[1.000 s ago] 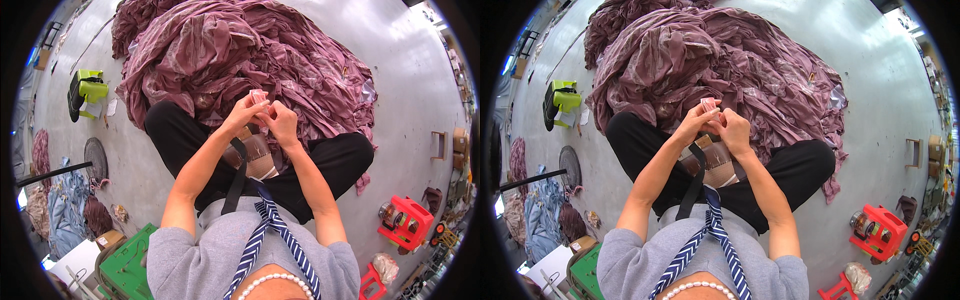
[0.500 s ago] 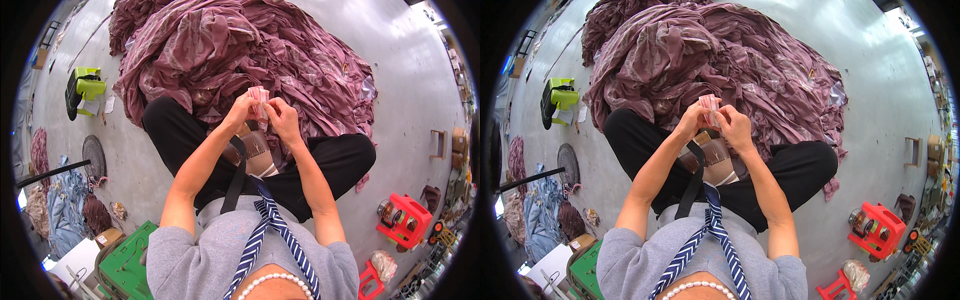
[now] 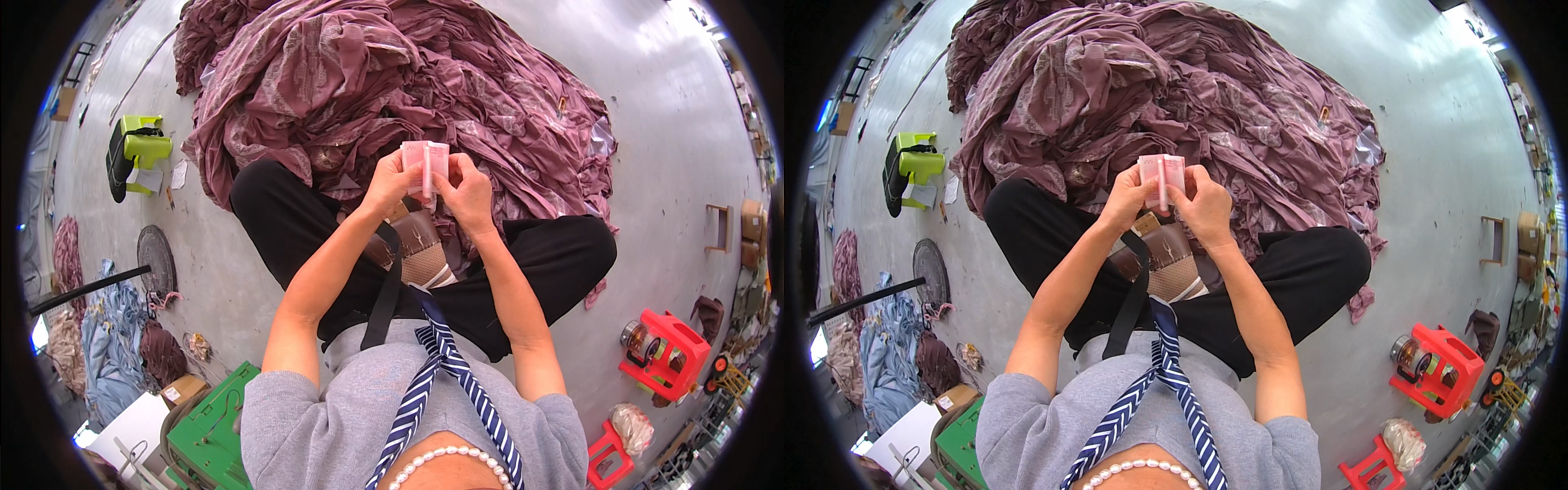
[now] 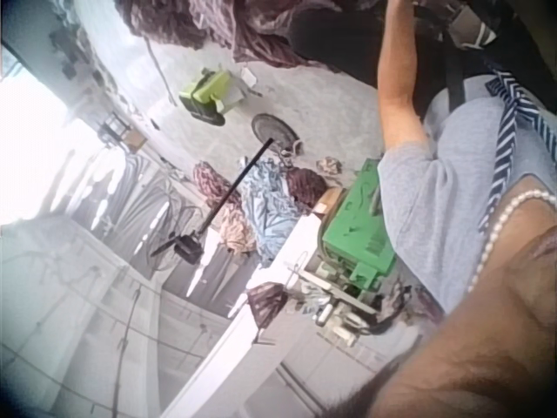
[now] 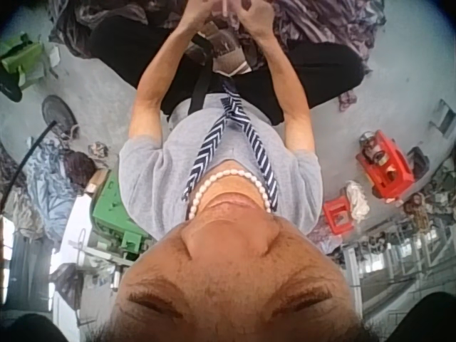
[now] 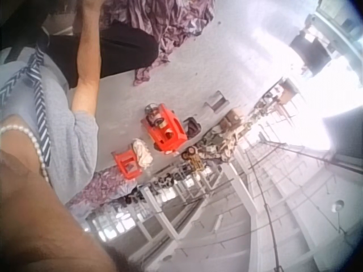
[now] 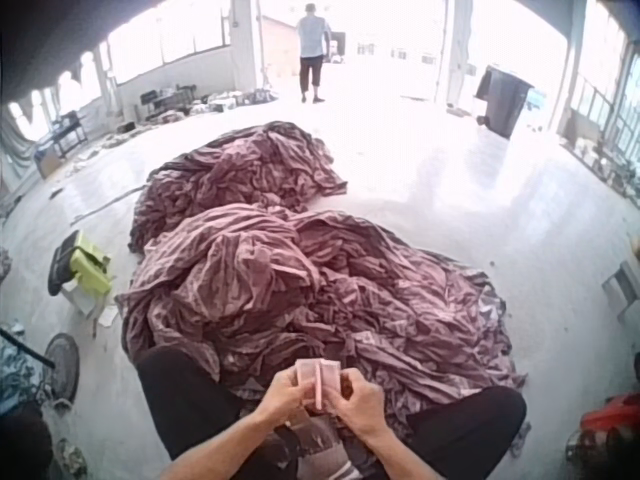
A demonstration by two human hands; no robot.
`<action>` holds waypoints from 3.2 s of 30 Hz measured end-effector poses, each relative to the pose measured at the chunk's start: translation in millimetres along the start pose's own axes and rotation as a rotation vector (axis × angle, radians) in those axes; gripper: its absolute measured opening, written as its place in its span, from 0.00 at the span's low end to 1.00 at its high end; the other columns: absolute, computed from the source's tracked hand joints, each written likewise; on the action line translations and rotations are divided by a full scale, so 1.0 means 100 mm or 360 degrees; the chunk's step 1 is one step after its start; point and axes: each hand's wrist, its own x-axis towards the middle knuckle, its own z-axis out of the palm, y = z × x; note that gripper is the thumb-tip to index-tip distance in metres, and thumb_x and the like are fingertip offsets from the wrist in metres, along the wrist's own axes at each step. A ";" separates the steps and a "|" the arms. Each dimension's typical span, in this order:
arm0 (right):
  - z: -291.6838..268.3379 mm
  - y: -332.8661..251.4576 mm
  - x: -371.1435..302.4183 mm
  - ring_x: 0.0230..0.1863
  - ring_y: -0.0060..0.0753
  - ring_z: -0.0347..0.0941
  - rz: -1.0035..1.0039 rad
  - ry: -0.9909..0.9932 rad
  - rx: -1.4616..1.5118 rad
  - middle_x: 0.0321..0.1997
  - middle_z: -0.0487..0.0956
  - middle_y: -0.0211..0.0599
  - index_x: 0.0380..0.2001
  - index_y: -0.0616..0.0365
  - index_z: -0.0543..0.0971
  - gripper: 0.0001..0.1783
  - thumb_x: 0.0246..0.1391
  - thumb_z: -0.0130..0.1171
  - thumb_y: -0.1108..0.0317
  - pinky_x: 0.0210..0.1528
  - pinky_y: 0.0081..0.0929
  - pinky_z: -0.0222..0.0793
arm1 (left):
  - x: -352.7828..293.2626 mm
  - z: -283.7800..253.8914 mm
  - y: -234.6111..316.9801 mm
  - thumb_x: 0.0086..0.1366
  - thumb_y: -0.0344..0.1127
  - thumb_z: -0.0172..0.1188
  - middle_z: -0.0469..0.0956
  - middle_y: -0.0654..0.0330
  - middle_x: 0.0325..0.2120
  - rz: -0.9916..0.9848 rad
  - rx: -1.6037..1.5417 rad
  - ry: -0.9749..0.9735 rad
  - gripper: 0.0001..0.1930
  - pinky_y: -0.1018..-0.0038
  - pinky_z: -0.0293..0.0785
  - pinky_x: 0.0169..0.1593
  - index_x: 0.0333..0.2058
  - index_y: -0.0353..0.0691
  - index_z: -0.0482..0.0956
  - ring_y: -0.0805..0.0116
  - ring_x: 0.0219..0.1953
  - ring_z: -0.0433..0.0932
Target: The person sits on the floor and uses a small knife to cut tags and small pieces from a large pile of mauve fabric. The person repeatedly picks up fabric pieces, cuts off tags or edges, and places the cut pieces aside.
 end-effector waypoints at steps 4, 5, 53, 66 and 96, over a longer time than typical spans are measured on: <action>-0.02 0.12 0.02 0.20 0.23 0.70 0.0049 0.0027 -0.0201 0.19 0.76 0.36 0.29 0.62 0.75 0.09 0.51 0.59 0.66 0.23 0.22 0.65 | -0.01 0.05 -0.01 0.63 0.32 0.53 0.76 0.61 0.31 0.0093 0.0141 0.0029 0.12 0.76 0.78 0.22 0.44 0.34 0.71 0.73 0.27 0.78; -0.02 0.15 0.04 0.20 0.32 0.72 0.0130 0.0031 -0.0102 0.19 0.76 0.39 0.27 0.61 0.75 0.10 0.50 0.59 0.65 0.23 0.26 0.65 | -0.01 0.04 0.00 0.63 0.33 0.53 0.77 0.61 0.32 0.0084 0.0163 0.0008 0.12 0.76 0.78 0.23 0.44 0.35 0.71 0.72 0.28 0.78; -0.25 0.07 0.07 0.20 0.09 0.51 0.0081 0.0518 0.0407 0.18 0.61 0.16 0.21 0.56 0.66 0.13 0.52 0.61 0.71 0.21 0.11 0.48 | 0.04 -0.01 0.12 0.61 0.35 0.57 0.78 0.60 0.32 0.0232 -0.0158 0.0285 0.12 0.78 0.78 0.25 0.41 0.35 0.74 0.73 0.28 0.78; -0.19 -0.01 0.00 0.16 0.15 0.64 -0.0050 0.0563 0.0177 0.16 0.71 0.27 0.25 0.59 0.71 0.09 0.49 0.62 0.69 0.20 0.17 0.62 | 0.02 0.03 0.02 0.58 0.32 0.60 0.77 0.60 0.29 0.0360 0.0084 0.0169 0.10 0.79 0.76 0.23 0.35 0.37 0.69 0.73 0.29 0.78; -0.01 -0.01 -0.03 0.19 0.15 0.62 0.0034 0.0367 0.0366 0.19 0.70 0.27 0.25 0.60 0.71 0.09 0.50 0.61 0.70 0.22 0.17 0.60 | 0.05 0.14 -0.02 0.55 0.27 0.62 0.78 0.62 0.33 0.0340 0.0156 0.0496 0.11 0.84 0.72 0.26 0.38 0.36 0.76 0.79 0.28 0.76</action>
